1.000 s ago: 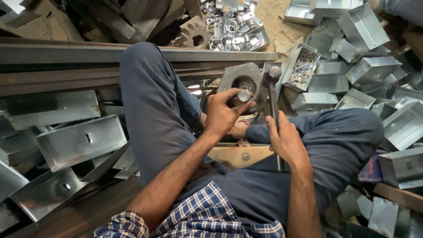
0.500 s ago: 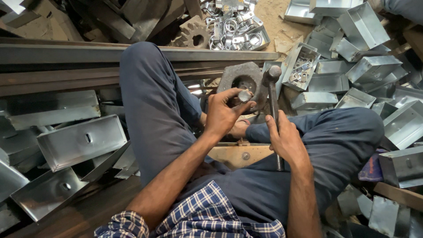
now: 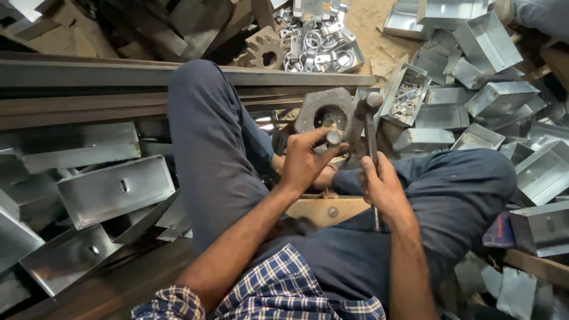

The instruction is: The person uses a hammer and a small metal rod to secure parts within a larger hexagonal metal component while sitting on the floor. They hit the rod with the hammer repeatedly and handle multiple small metal pieces throughout the process.

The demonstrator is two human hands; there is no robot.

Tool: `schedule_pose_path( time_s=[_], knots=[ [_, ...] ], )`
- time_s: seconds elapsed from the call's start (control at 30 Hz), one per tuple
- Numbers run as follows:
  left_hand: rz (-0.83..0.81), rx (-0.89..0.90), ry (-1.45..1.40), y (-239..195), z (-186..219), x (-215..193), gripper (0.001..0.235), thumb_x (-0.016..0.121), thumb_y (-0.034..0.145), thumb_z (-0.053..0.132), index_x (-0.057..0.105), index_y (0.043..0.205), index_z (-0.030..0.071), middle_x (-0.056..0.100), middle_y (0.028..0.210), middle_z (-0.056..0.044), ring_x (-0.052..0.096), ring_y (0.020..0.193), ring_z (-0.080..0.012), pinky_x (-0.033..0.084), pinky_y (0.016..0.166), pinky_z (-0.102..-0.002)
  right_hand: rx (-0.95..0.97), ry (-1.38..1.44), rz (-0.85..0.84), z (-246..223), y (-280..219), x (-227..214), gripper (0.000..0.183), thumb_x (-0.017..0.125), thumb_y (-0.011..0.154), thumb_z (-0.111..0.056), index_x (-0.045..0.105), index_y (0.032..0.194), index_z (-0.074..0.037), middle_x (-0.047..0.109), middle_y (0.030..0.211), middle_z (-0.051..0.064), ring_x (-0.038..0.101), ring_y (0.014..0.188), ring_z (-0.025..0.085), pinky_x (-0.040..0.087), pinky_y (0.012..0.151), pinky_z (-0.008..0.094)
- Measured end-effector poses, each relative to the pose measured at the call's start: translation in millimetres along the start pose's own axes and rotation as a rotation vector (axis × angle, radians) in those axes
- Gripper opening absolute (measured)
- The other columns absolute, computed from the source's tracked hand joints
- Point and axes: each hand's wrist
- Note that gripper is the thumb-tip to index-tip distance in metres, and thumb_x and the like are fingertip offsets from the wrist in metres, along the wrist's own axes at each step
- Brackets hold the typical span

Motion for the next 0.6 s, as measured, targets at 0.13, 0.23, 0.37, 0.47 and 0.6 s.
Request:
schedule_pose_path(
  time_s=[0.13, 0.23, 0.37, 0.47, 0.6],
  knots=[
    [0.072, 0.265, 0.094, -2, -3, 5, 0.034, 0.084, 0.086, 0.016, 0.072, 0.112, -0.001, 0.072, 0.103, -0.024, 0.074, 0.106, -0.0354, 0.058, 0.082, -0.035, 0.030, 0.116, 0.095, -2, 4, 1, 0.032, 0.046, 0.108, -0.037, 0.049, 0.090, -0.011, 0.041, 0.061, -0.004, 0.035, 0.043, 0.008, 0.028, 0.037, 0.027],
    [-0.058, 0.034, 0.057, -4, 3, -4, 0.029, 0.079, 0.088, 0.015, 0.073, 0.112, -0.001, 0.073, 0.096, -0.023, 0.074, 0.080, -0.0332, 0.054, 0.069, -0.037, 0.060, 0.056, 0.199, -9, -13, 3, 0.027, 0.046, 0.104, -0.036, 0.062, 0.097, -0.015, 0.040, 0.057, -0.003, 0.037, 0.041, 0.008, 0.029, 0.036, 0.026],
    [-0.083, 0.080, 0.027, -8, 6, -14, 0.028, 0.076, 0.091, 0.014, 0.072, 0.115, 0.000, 0.073, 0.099, -0.022, 0.074, 0.088, -0.0343, 0.055, 0.073, -0.039, -0.007, 0.176, 0.194, -14, -36, 2, 0.032, 0.047, 0.112, -0.037, 0.050, 0.098, -0.008, 0.040, 0.061, -0.004, 0.035, 0.044, 0.006, 0.027, 0.037, 0.026],
    [-0.104, 0.028, -0.055, -7, 2, -13, 0.028, 0.073, 0.092, 0.013, 0.071, 0.117, 0.001, 0.074, 0.103, -0.020, 0.076, 0.091, -0.0324, 0.056, 0.074, -0.038, -0.037, 0.098, 0.228, -26, -62, -5, 0.031, 0.046, 0.108, -0.034, 0.061, 0.109, -0.008, 0.038, 0.057, -0.005, 0.032, 0.041, 0.007, 0.025, 0.035, 0.027],
    [-0.027, 0.143, -0.012, -9, -4, -11, 0.030, 0.074, 0.090, 0.010, 0.071, 0.118, 0.000, 0.074, 0.109, -0.021, 0.074, 0.101, -0.0356, 0.057, 0.086, -0.039, -0.173, -0.352, 0.343, -48, -96, 1, 0.031, 0.049, 0.108, -0.031, 0.065, 0.108, -0.005, 0.045, 0.055, 0.002, 0.042, 0.046, 0.011, 0.032, 0.042, 0.031]
  ],
)
Point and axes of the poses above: each hand's wrist, its own y-axis towards the middle knuckle, its own x-axis out of the palm, z = x × y
